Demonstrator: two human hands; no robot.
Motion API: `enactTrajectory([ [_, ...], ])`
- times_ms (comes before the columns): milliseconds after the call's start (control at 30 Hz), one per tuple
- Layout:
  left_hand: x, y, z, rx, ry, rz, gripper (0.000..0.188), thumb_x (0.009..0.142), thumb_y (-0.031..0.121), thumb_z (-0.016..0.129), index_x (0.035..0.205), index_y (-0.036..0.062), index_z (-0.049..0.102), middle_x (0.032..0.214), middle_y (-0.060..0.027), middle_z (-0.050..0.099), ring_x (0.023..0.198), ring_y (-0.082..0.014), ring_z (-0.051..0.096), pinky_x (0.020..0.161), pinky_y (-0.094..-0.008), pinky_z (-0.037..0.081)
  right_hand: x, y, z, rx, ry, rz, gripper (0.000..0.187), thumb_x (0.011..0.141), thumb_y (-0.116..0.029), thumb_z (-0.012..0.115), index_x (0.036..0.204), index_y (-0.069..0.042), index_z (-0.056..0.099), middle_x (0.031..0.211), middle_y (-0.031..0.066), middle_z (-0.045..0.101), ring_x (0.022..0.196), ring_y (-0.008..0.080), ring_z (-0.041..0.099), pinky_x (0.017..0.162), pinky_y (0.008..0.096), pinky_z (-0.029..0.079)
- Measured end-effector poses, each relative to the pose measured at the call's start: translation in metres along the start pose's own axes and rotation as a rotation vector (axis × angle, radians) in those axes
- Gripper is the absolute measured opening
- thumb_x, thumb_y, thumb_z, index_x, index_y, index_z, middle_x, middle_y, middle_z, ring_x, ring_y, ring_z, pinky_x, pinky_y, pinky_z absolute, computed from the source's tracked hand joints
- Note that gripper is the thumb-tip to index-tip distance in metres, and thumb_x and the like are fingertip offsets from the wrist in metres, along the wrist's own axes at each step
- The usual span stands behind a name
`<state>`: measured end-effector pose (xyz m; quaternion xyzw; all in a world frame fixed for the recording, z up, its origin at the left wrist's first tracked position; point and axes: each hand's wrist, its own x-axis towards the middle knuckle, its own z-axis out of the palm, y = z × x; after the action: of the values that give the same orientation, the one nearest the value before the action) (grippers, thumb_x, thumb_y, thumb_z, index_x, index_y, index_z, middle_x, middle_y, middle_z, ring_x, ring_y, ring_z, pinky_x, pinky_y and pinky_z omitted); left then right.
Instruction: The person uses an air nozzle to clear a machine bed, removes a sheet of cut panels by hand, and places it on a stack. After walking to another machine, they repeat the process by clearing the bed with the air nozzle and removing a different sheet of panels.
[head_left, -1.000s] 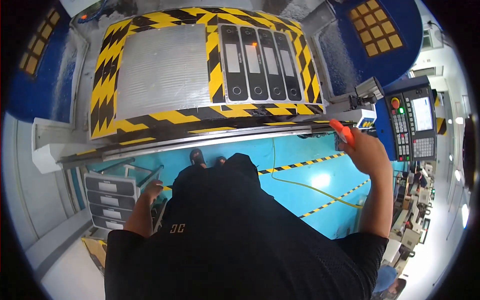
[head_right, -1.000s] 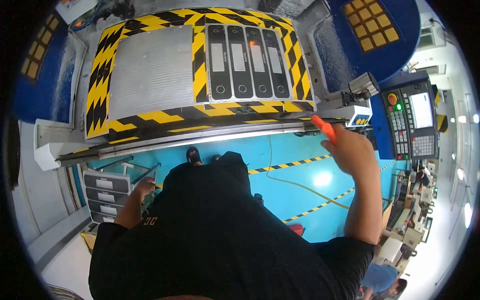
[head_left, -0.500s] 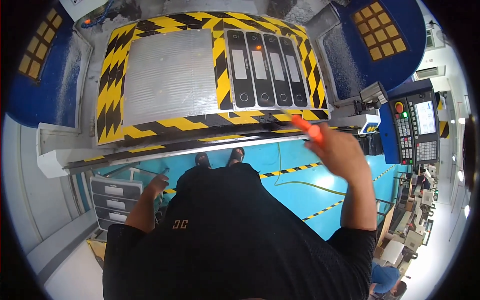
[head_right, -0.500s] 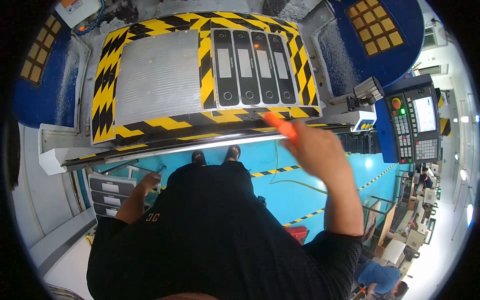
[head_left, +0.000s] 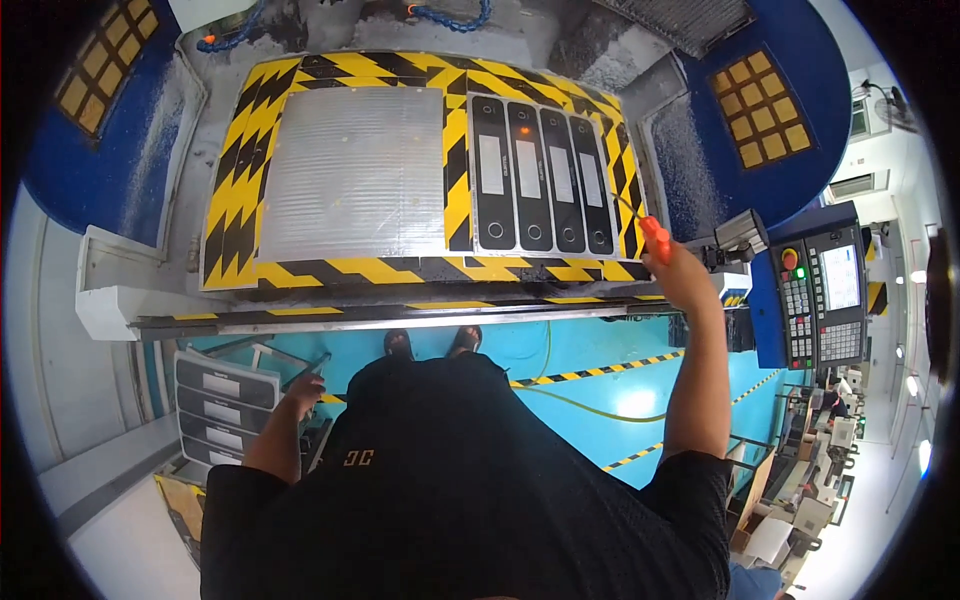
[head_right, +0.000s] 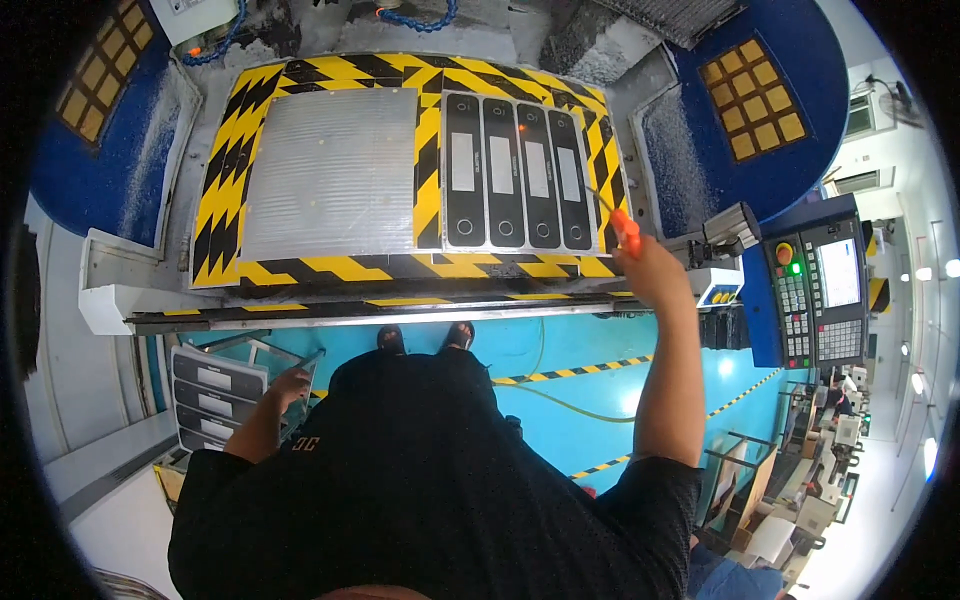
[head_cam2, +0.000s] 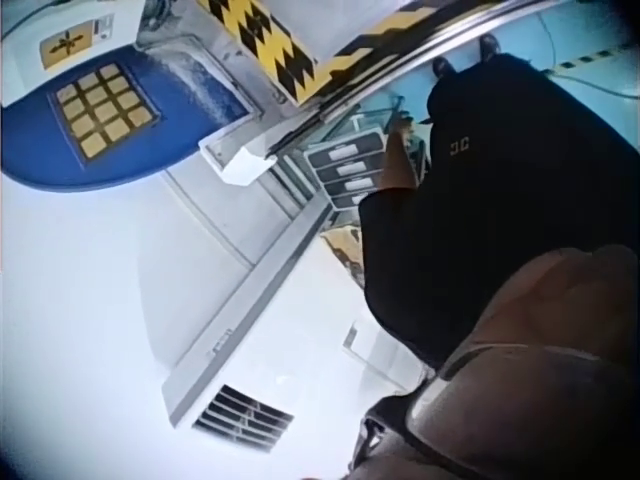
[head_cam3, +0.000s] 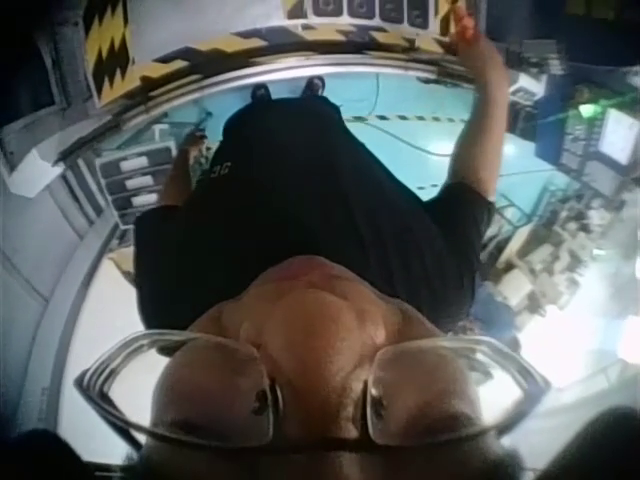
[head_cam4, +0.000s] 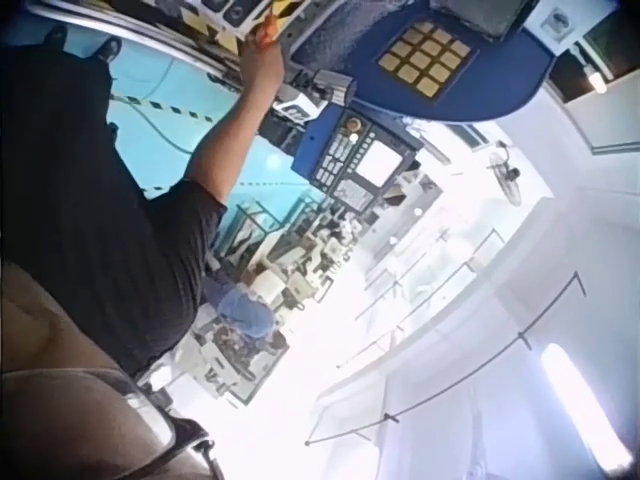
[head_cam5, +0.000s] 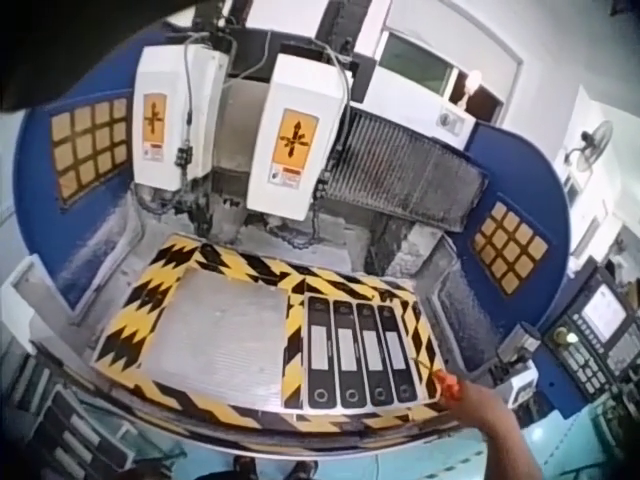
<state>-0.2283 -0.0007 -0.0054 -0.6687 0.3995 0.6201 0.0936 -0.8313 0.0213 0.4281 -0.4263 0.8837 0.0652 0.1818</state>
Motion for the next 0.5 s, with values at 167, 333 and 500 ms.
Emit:
enactTrajectory([
  [167,0.031,-0.038,0.005,0.139,-0.075,0.064,0.032,0.084,0.010,0.066,0.115,0.0017,0.064,0.102,-0.0149,0.068,0.082,-0.0231,0.065,0.072,-0.0379,0.052,-0.014,-0.076,0.027,-0.092,0.056,-0.189,0.048,0.093,-0.040,0.060,0.119,-0.001,0.055,0.098,0.0258,0.067,0.094,0.0410,0.066,0.082,0.0497,0.050],
  [333,0.054,-0.059,0.001,-0.045,-0.055,0.064,0.033,0.082,0.010,0.067,0.114,0.0038,0.065,0.102,-0.0145,0.068,0.088,-0.0252,0.065,0.075,-0.0392,0.051,0.038,-0.016,0.026,0.081,0.124,-0.001,0.047,0.092,-0.039,0.061,0.113,0.002,0.056,0.098,0.0269,0.067,0.095,0.0417,0.065,0.082,0.0485,0.050],
  [500,0.040,-0.046,0.002,0.136,-0.064,0.050,0.036,0.082,0.010,0.068,0.117,0.0056,0.064,0.105,-0.0139,0.068,0.094,-0.0246,0.065,0.076,-0.0393,0.051,0.048,-0.045,0.038,0.069,0.128,-0.138,0.049,0.093,-0.041,0.060,0.114,0.003,0.056,0.099,0.0267,0.067,0.098,0.0420,0.065,0.083,0.0481,0.050],
])
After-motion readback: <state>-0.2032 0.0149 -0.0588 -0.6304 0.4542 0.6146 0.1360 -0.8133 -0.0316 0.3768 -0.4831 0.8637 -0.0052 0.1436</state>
